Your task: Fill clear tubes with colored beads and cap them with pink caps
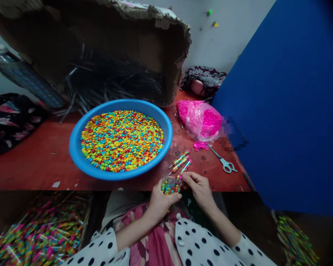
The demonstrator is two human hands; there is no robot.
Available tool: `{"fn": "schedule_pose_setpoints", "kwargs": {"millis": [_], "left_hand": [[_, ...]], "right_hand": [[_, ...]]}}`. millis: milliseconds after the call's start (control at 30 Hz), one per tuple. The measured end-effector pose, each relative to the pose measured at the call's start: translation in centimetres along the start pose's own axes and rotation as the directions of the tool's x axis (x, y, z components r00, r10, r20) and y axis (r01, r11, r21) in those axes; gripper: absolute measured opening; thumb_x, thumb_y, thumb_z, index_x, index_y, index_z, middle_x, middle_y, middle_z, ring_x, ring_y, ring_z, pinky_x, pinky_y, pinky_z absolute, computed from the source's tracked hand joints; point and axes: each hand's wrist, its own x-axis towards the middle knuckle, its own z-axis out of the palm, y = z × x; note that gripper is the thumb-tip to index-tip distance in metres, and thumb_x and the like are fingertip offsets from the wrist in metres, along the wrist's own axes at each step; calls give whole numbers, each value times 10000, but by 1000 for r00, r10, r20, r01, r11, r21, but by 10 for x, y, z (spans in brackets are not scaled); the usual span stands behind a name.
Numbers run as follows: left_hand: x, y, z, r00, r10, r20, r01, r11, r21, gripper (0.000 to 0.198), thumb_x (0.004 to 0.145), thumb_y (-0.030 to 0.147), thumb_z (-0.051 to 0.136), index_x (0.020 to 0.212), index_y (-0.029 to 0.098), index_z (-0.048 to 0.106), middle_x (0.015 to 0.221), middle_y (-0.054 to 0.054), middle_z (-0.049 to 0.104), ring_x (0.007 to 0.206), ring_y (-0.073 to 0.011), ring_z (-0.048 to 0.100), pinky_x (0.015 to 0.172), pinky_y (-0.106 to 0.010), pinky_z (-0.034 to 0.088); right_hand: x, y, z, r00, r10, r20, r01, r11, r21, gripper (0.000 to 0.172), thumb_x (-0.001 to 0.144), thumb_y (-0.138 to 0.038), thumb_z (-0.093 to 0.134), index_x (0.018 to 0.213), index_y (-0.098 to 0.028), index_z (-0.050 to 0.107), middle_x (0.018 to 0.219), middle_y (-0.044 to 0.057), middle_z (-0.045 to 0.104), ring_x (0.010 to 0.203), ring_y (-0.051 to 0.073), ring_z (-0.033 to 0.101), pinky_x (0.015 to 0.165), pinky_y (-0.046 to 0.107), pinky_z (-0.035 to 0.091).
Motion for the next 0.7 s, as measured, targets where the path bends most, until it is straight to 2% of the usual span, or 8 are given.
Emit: {"fn": "schedule_pose_setpoints", "kwargs": {"millis": [267, 333, 433, 500, 600, 700], "left_hand": [[-1, 0, 0, 1000, 14, -18, -14, 1000, 18, 455, 518, 184, 758, 928, 145, 566, 736, 3, 624, 608, -120, 533, 595, -235, 452], [-2, -1, -1, 1000, 16, -16, -15, 1000, 12, 450, 524, 186, 759, 927, 148, 561, 738, 2, 624, 611, -121, 537, 595, -233, 451], [-3, 0, -2, 1000, 5, -10, -5, 1000, -16, 439, 536, 186, 756, 923, 151, 551, 711, 8, 616, 596, -121, 536, 577, -231, 447], [-5, 0, -2, 1000, -5, -4, 5, 999, -33, 428, 540, 180, 752, 916, 156, 548, 684, 19, 609, 572, -116, 529, 561, -227, 443], [-6, -1, -3, 1000, -9, -13, 9, 1000, -22, 418, 532, 167, 751, 900, 158, 554, 663, 29, 609, 554, -112, 525, 549, -222, 441], [-7, -4, -4, 1000, -21, -18, 21, 1000, -8, 411, 531, 163, 749, 892, 156, 552, 640, 33, 603, 536, -110, 522, 532, -220, 439]], "right_hand": [[-6, 2, 2, 999, -41, 27, 42, 998, -54, 252, 792, -399, 604, 794, -158, 680, 591, -12, 601, 489, 104, 564, 479, 206, 456], [-8, 4, 0, 995, -83, 59, 86, 995, -58, 234, 813, -382, 582, 844, -170, 675, 609, -9, 615, 515, 114, 590, 502, 215, 471], [-9, 8, -4, 978, -147, 146, 159, 984, -80, 210, 761, -337, 651, 912, -192, 667, 672, 1, 650, 570, 134, 615, 545, 235, 495], [-9, 11, -6, 970, -179, 165, 196, 976, -98, 202, 723, -309, 691, 892, -201, 672, 682, 3, 658, 569, 140, 612, 543, 244, 498], [-8, 14, -8, 954, -249, 167, 277, 946, -171, 121, 749, -282, 665, 843, -209, 688, 639, 5, 652, 547, 144, 601, 539, 255, 491], [-9, 13, -7, 915, -355, 191, 396, 882, -254, 86, 765, -240, 645, 828, -220, 700, 698, 25, 680, 607, 160, 626, 586, 264, 495]]}}
